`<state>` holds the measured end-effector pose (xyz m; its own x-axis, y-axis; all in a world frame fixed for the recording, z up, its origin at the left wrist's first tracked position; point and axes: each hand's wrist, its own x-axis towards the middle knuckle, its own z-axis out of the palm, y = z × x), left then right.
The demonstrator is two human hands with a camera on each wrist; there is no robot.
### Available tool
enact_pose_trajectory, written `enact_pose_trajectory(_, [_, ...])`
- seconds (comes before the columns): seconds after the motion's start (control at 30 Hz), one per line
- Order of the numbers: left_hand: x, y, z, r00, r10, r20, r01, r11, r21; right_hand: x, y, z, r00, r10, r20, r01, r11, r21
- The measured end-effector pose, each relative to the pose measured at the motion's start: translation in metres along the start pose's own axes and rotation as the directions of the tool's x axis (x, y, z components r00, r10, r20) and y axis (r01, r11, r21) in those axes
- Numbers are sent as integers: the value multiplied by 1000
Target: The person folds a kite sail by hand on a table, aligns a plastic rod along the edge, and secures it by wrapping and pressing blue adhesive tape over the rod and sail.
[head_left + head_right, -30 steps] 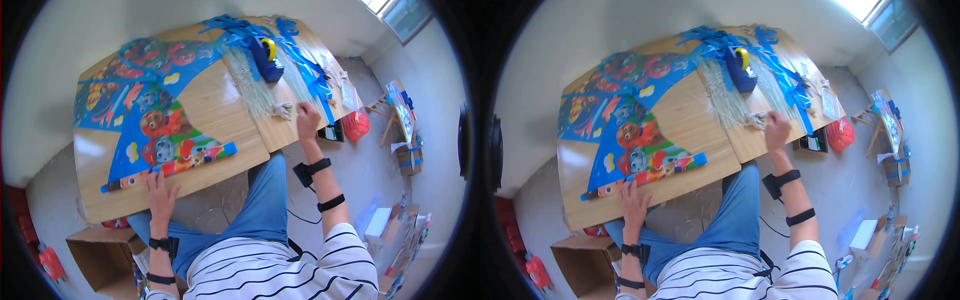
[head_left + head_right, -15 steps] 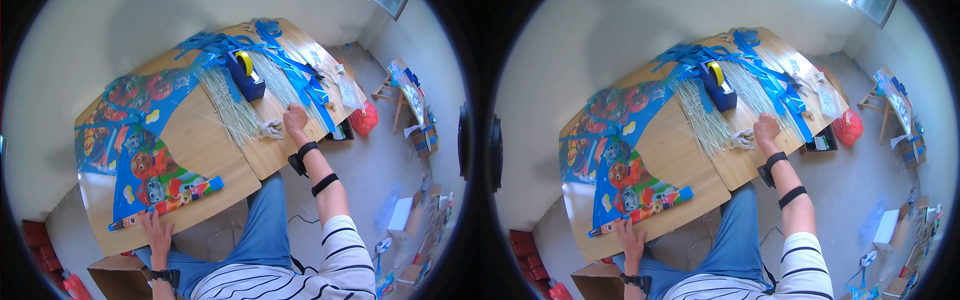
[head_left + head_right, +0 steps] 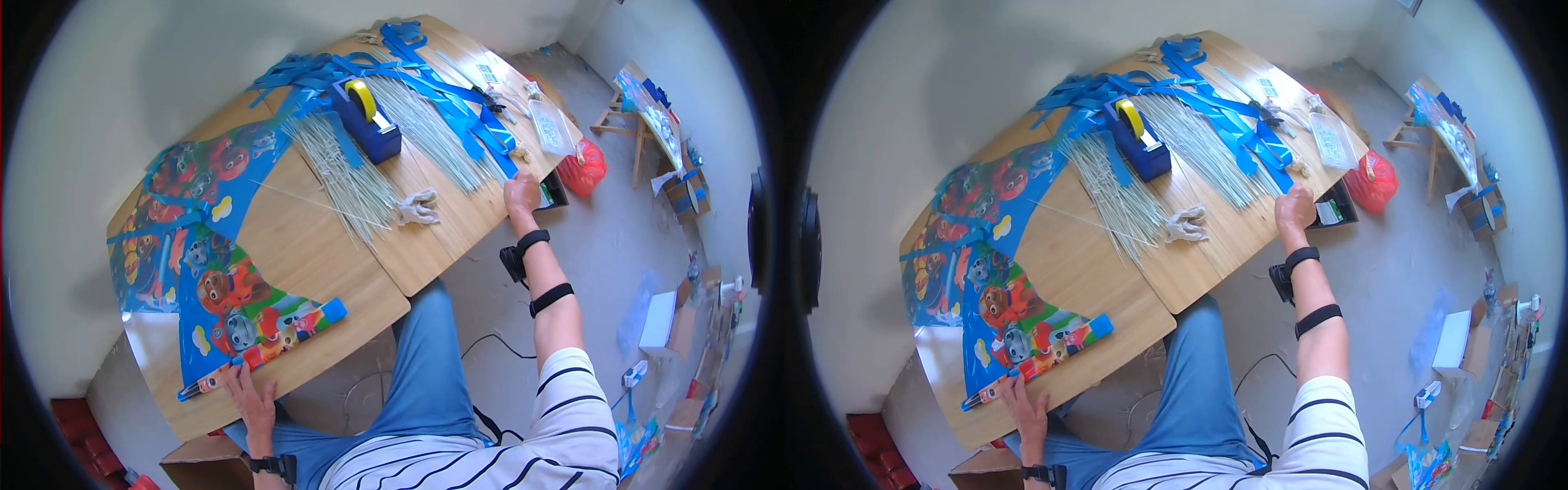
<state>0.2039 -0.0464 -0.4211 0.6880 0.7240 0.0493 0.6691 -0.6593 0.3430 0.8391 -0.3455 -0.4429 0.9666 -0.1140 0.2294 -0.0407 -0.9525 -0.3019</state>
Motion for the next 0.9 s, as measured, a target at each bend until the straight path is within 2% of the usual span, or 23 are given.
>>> enact_pose_trajectory(0.23, [0, -2, 1, 1000, 12, -2, -12, 1000, 0, 13, 16, 2, 995, -44, 85, 46, 999, -21])
enact_pose_trajectory(0.33, [-1, -2, 0, 1000, 15, -3, -15, 1000, 1, 10, 15, -11, 993, -81, 85, 76, 996, 54])
enact_pose_trajectory(0.53, [-1, -2, 1, 999, 41, -14, -41, 999, -2, 10, 23, -7, 990, -135, 43, 138, 988, -73])
enact_pose_trajectory(0.67, [-2, -4, 1, 999, 41, -11, -41, 999, 16, 5, 41, -12, 962, -272, 13, 271, 953, -132])
enact_pose_trajectory(0.73, [0, -4, 2, 999, 42, -14, -42, 999, 12, -13, 72, -30, 926, -377, 1, 375, 920, -117])
enact_pose_trajectory(0.8, [-1, -7, 4, 998, 49, -28, -49, 999, 6, -22, 147, -27, 898, -438, 38, 437, 899, 24])
enact_pose_trajectory(0.83, [-2, -7, 4, 999, 34, -22, -34, 999, -6, -35, 181, -38, 903, -423, 70, 417, 905, 86])
enact_pose_trajectory(0.87, [-2, -6, 4, 1000, 19, -16, -19, 1000, -17, -53, 215, -56, 900, -422, 107, 422, 906, 29])
enact_pose_trajectory(0.9, [-1, -5, 4, 1000, 7, -10, -7, 1000, -27, -67, 255, -71, 922, -345, 175, 349, 937, 8])
